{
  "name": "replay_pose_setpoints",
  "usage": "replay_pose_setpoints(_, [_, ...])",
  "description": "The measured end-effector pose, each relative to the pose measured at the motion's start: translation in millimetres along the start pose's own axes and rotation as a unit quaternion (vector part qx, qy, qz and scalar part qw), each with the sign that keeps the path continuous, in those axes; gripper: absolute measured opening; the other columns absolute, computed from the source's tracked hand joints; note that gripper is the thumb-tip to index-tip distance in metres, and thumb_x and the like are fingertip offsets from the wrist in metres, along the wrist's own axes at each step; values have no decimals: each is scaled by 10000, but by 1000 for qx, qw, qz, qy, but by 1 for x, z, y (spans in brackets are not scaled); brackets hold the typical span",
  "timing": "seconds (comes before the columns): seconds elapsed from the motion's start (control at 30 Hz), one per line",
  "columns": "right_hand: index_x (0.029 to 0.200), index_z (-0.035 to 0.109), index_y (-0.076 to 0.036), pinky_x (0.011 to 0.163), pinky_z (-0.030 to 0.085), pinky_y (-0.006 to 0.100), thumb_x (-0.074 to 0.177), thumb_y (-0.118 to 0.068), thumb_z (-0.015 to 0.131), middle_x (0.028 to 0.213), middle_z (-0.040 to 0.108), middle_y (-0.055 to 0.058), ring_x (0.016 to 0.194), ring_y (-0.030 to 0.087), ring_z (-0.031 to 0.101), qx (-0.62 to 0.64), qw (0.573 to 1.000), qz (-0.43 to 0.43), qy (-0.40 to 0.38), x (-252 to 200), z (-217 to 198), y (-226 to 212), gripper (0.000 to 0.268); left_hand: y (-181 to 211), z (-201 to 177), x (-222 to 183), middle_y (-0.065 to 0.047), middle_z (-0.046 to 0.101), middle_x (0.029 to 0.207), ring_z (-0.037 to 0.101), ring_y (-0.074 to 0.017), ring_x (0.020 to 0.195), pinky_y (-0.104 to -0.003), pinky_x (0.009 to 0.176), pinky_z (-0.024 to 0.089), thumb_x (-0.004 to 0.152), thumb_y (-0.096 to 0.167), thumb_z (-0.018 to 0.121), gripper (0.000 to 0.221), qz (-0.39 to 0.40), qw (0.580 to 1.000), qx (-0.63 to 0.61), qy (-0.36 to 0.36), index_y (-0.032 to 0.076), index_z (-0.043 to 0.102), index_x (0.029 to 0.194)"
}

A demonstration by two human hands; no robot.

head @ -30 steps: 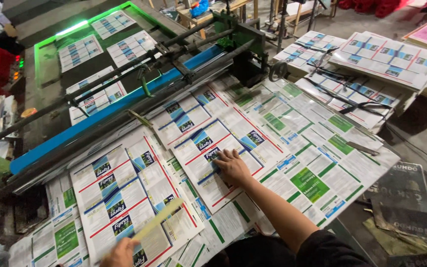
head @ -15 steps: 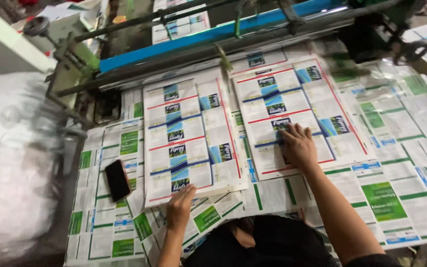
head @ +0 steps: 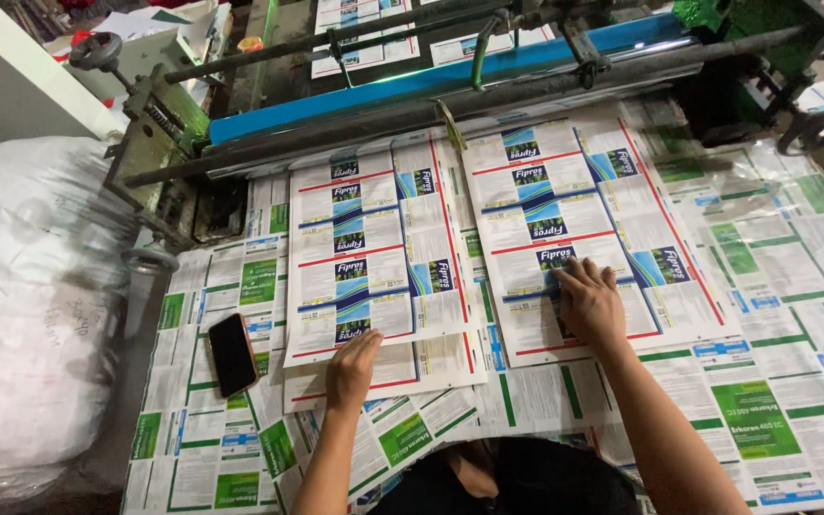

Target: Aligning and feeding large printed sheets into a label processing or cutting machine.

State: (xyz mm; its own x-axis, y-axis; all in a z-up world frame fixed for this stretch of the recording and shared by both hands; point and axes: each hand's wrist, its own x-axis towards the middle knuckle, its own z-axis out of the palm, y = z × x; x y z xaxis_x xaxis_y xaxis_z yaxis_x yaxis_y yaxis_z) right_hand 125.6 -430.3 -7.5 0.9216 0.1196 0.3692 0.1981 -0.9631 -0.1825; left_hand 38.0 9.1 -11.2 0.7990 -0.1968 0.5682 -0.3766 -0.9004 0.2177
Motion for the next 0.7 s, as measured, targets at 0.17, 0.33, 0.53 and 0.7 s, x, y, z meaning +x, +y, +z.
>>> replay_pose_setpoints(0.17, [1378, 655, -267, 1247, 256, 544, 973, -227, 560, 1542, 528, 81, 1458, 314, 451, -27, 999, 14, -14, 1, -1, -1, 418, -9, 9, 13, -117, 773, 1149, 748, -274, 1084, -390, 938, 608, 885, -93, 608, 302, -7, 1000, -13, 2, 49, 780, 1088])
replay_pose_setpoints(0.33, [1368, 653, -277, 1252, 245, 539, 957, -231, 568, 1547, 524, 61, 1481, 310, 425, -15, 999, 22, -28, 2, -5, -4, 422, -27, 25, 30, -112, 764, 1177, 735, -296, 1103, -407, 947, 589, 896, -84, 562, 329, -27, 999, -22, -6, 65, 768, 1105])
replay_pose_setpoints(0.53, [1225, 684, -150, 1076, 348, 565, 796, -224, 715, 1390, 603, 110, 1257, 332, 522, 50, 997, -43, 32, 2, -3, 0, 436, -22, 9, 66, -113, 743, 1185, 693, -377, 1029, -460, 910, 552, 962, 80, 577, 239, -85, 990, 12, -110, 81, 740, 1137])
replay_pose_setpoints(0.7, [1303, 643, -167, 1160, 229, 595, 822, -264, 732, 1471, 523, 155, 1392, 365, 415, 82, 997, 6, 2, 1, -1, 3, 499, -81, 85, 26, -151, 688, 1341, 630, -343, 1276, -529, 1027, 484, 881, 179, 622, 330, -39, 994, 15, -106, 125, 744, 1183])
